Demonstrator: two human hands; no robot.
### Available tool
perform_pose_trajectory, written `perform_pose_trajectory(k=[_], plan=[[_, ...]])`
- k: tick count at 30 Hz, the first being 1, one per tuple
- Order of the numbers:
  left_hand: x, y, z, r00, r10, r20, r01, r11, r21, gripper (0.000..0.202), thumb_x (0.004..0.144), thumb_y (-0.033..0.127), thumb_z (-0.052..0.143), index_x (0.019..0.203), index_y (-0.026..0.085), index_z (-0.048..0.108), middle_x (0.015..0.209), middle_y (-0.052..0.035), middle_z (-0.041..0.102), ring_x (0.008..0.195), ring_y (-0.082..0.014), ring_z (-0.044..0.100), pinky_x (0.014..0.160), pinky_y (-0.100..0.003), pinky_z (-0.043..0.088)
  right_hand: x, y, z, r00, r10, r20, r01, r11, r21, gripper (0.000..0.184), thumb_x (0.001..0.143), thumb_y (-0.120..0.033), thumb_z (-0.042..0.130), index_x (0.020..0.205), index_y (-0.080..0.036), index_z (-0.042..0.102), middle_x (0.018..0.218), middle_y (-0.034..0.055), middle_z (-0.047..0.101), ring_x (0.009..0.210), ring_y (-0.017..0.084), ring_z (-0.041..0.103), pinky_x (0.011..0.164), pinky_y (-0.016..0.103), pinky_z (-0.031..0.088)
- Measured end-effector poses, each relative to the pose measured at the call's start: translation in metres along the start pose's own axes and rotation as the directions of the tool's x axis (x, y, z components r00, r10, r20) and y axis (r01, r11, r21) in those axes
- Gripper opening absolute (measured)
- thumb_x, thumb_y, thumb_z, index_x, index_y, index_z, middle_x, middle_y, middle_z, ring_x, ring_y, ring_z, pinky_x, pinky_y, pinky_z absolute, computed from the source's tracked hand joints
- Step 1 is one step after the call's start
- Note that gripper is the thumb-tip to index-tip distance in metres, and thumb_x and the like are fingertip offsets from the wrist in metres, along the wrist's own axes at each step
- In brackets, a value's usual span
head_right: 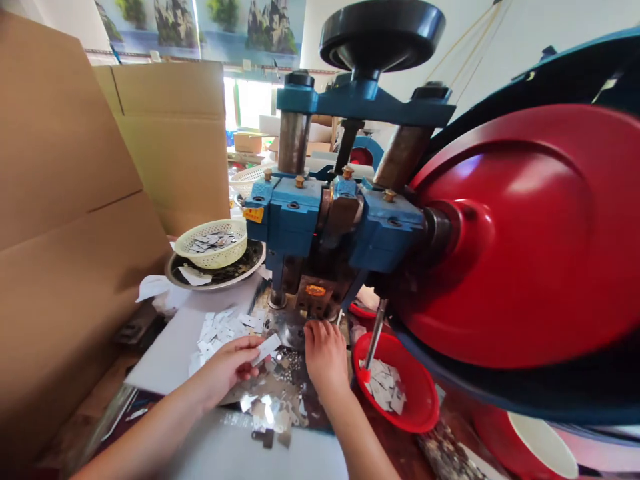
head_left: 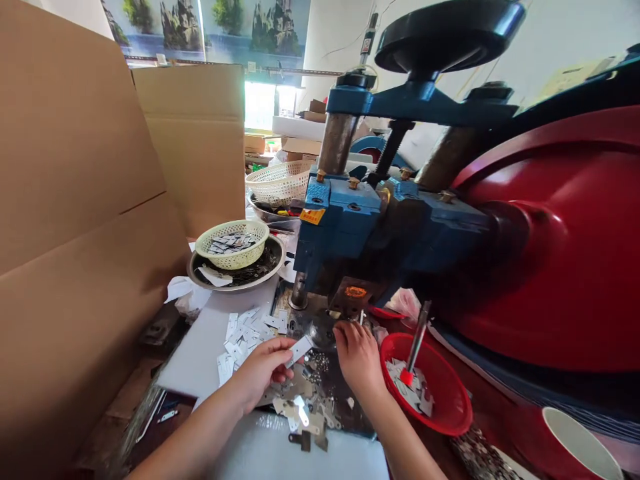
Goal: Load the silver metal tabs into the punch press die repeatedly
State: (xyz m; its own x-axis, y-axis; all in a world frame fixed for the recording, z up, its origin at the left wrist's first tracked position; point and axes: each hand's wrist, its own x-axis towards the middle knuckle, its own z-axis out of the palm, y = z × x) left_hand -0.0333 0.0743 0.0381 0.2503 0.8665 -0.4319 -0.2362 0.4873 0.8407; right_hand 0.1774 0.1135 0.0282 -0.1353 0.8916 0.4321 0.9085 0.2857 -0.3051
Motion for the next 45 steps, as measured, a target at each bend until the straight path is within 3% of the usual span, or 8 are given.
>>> perform_pose_trajectory(k=[4, 15, 21, 29, 34, 38, 41, 45], plan=[[-0.002, 0.002, 0.007, 0.999, 0.018, 0.034, -0.018, 1.000, -0.007, 0.034, 0.067, 0.015, 0.056, 0.100, 0.015, 0.067, 0.091, -0.0070, 0.070, 0.058, -0.0071, 0.053, 0.053, -0.019, 0.034, 0.014, 0.001, 0.005, 1.000, -0.014, 0.008, 0.014, 0.998, -0.055, 0.023, 0.089, -0.027, 0.046, 0.085, -0.021, 0.069, 0.082, 0.0059, 0.064, 0.082, 0.022, 0.056, 0.073, 0.034, 0.041], [-0.003, 0.005, 0.016, 0.998, -0.021, 0.058, 0.022, 1.000, -0.014, 0.049, 0.057, 0.010, 0.052, 0.104, 0.013, 0.066, 0.094, -0.0063, 0.070, 0.061, -0.0086, 0.054, 0.058, -0.021, 0.035, -0.014, 0.011, 0.001, 0.991, -0.106, -0.078, 0.099, 0.991, -0.085, 0.036, 0.091, -0.038, 0.043, 0.120, -0.026, 0.060, 0.102, 0.0084, 0.059, 0.090, 0.023, 0.051, 0.081, 0.040, 0.043], [-0.002, 0.001, 0.013, 0.997, 0.005, 0.073, -0.003, 1.000, -0.023, 0.045, 0.059, 0.010, 0.053, 0.102, 0.015, 0.067, 0.094, -0.0053, 0.069, 0.063, -0.0092, 0.054, 0.060, -0.022, 0.037, -0.011, 0.008, 0.002, 0.993, -0.110, -0.050, 0.105, 0.990, -0.089, 0.031, 0.089, -0.040, 0.045, 0.112, -0.029, 0.064, 0.112, 0.0076, 0.058, 0.103, 0.026, 0.050, 0.089, 0.046, 0.041], [-0.003, 0.004, 0.014, 0.997, 0.008, 0.075, -0.006, 1.000, -0.019, 0.046, 0.059, 0.009, 0.051, 0.102, 0.015, 0.066, 0.094, -0.0062, 0.069, 0.065, -0.0095, 0.055, 0.061, -0.022, 0.036, -0.014, 0.012, 0.010, 0.988, -0.142, -0.060, 0.148, 0.984, 0.100, 0.033, 0.090, -0.038, 0.045, 0.114, -0.022, 0.062, 0.115, 0.0098, 0.059, 0.109, 0.024, 0.050, 0.093, 0.046, 0.043], [-0.002, 0.002, 0.015, 0.998, -0.008, 0.067, 0.008, 1.000, -0.008, 0.048, 0.060, 0.009, 0.052, 0.105, 0.015, 0.065, 0.095, -0.0061, 0.069, 0.065, -0.0097, 0.055, 0.061, -0.023, 0.036, -0.015, 0.008, 0.002, 0.993, -0.033, -0.112, 0.054, 0.980, 0.192, 0.033, 0.090, -0.039, 0.043, 0.112, -0.021, 0.061, 0.112, 0.0098, 0.061, 0.106, 0.024, 0.054, 0.091, 0.047, 0.045], [-0.003, 0.001, 0.016, 0.999, -0.009, 0.041, 0.009, 1.000, -0.012, 0.046, 0.058, 0.008, 0.054, 0.101, 0.016, 0.067, 0.083, -0.0028, 0.068, 0.064, -0.0107, 0.055, 0.063, -0.023, 0.038, -0.025, -0.007, -0.009, 0.999, 0.033, 0.013, -0.035, 0.936, 0.349, 0.033, 0.090, -0.037, 0.043, 0.116, -0.023, 0.058, 0.107, 0.0079, 0.066, 0.099, 0.022, 0.060, 0.086, 0.040, 0.049], [-0.005, 0.001, 0.019, 0.999, -0.024, 0.047, 0.026, 0.999, -0.043, 0.045, 0.056, 0.007, 0.055, 0.098, 0.016, 0.067, 0.072, -0.0006, 0.065, 0.063, -0.0111, 0.055, 0.062, -0.023, 0.039, -0.033, -0.020, -0.012, 0.995, -0.070, 0.072, 0.031, 0.897, 0.442, 0.031, 0.088, -0.035, 0.049, 0.115, -0.024, 0.059, 0.103, 0.0067, 0.067, 0.094, 0.020, 0.063, 0.080, 0.034, 0.052], [-0.012, 0.007, 0.022, 0.996, -0.007, 0.088, 0.023, 0.983, -0.182, 0.047, 0.052, 0.004, 0.053, 0.095, 0.016, 0.067, 0.089, -0.0046, 0.068, 0.081, -0.0152, 0.060, 0.072, -0.025, 0.042, -0.043, -0.030, -0.015, 0.982, -0.161, -0.103, 0.189, 0.894, 0.406, 0.016, 0.086, -0.023, 0.048, 0.088, -0.024, 0.064, 0.089, 0.0051, 0.067, 0.084, 0.018, 0.063, 0.073, 0.033, 0.052]])
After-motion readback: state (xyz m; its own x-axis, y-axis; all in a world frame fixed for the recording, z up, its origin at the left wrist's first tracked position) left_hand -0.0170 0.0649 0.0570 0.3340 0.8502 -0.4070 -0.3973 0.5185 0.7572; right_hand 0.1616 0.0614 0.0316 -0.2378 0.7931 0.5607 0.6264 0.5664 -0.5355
